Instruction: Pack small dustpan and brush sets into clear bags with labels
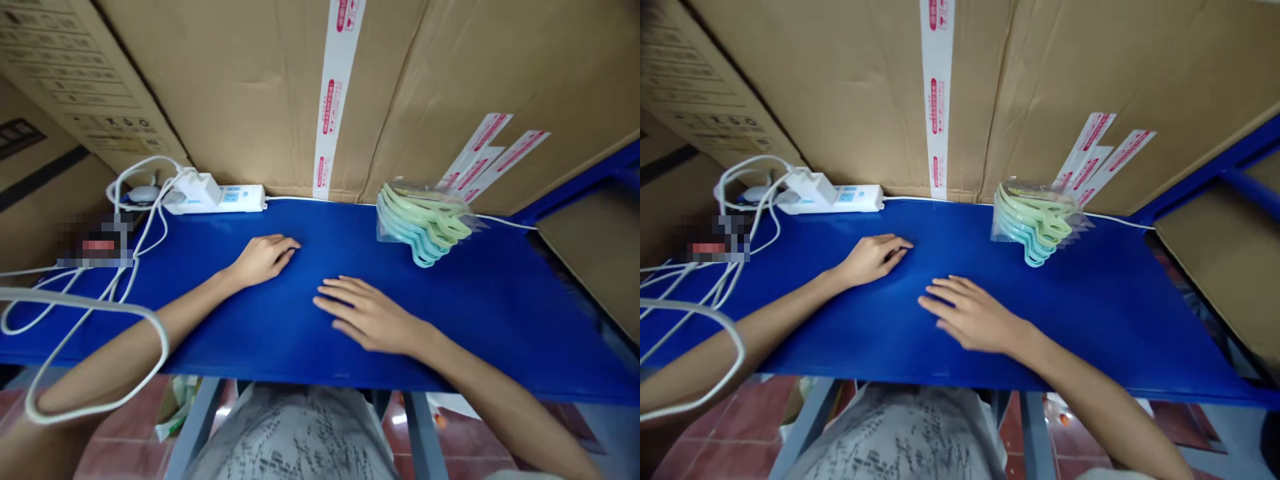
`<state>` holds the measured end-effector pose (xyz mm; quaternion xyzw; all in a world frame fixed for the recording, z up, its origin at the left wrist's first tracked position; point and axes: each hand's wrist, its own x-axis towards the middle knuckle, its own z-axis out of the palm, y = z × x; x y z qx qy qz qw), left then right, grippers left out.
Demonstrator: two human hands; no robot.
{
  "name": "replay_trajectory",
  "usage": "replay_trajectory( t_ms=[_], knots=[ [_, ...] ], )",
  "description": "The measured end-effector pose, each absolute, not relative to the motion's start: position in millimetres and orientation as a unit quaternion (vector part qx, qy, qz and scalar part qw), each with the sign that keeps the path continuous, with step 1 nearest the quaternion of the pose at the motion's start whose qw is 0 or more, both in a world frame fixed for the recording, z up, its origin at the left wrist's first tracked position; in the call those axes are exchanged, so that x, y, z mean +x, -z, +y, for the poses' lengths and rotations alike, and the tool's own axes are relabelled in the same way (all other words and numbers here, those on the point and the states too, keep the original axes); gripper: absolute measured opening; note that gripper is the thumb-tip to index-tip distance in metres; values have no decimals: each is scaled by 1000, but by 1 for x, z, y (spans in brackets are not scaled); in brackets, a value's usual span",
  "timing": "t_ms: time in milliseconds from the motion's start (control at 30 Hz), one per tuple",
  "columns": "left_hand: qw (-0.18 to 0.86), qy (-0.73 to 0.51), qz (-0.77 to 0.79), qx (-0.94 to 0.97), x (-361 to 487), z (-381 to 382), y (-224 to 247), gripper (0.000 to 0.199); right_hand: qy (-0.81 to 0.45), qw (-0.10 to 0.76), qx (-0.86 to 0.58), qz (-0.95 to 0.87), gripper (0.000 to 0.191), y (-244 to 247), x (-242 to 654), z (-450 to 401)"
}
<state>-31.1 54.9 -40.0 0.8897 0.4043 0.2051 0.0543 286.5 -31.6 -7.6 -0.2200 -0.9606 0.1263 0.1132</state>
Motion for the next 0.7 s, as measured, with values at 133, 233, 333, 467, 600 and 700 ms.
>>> replay_trajectory(
  t_ms=[133,233,333,467,600,700],
  knots=[
    [44,-188,416,889,-30,58,37,32,-48,255,-232,-938,30,1,298,-21],
    [32,-179,420,889,-29,57,35,33,-8,339,-291,-895,24,2,303,-18],
    [21,-173,412,894,-29,55,34,35,94,346,-349,-866,26,2,304,-14],
    [8,-169,390,905,-29,54,34,37,279,331,-422,-796,24,-11,314,-9],
    [12,-169,380,909,-30,56,34,37,362,333,-540,-683,40,-27,340,0],
    [15,-167,383,908,-31,57,35,38,315,338,-607,-647,54,-23,363,14]
  ],
)
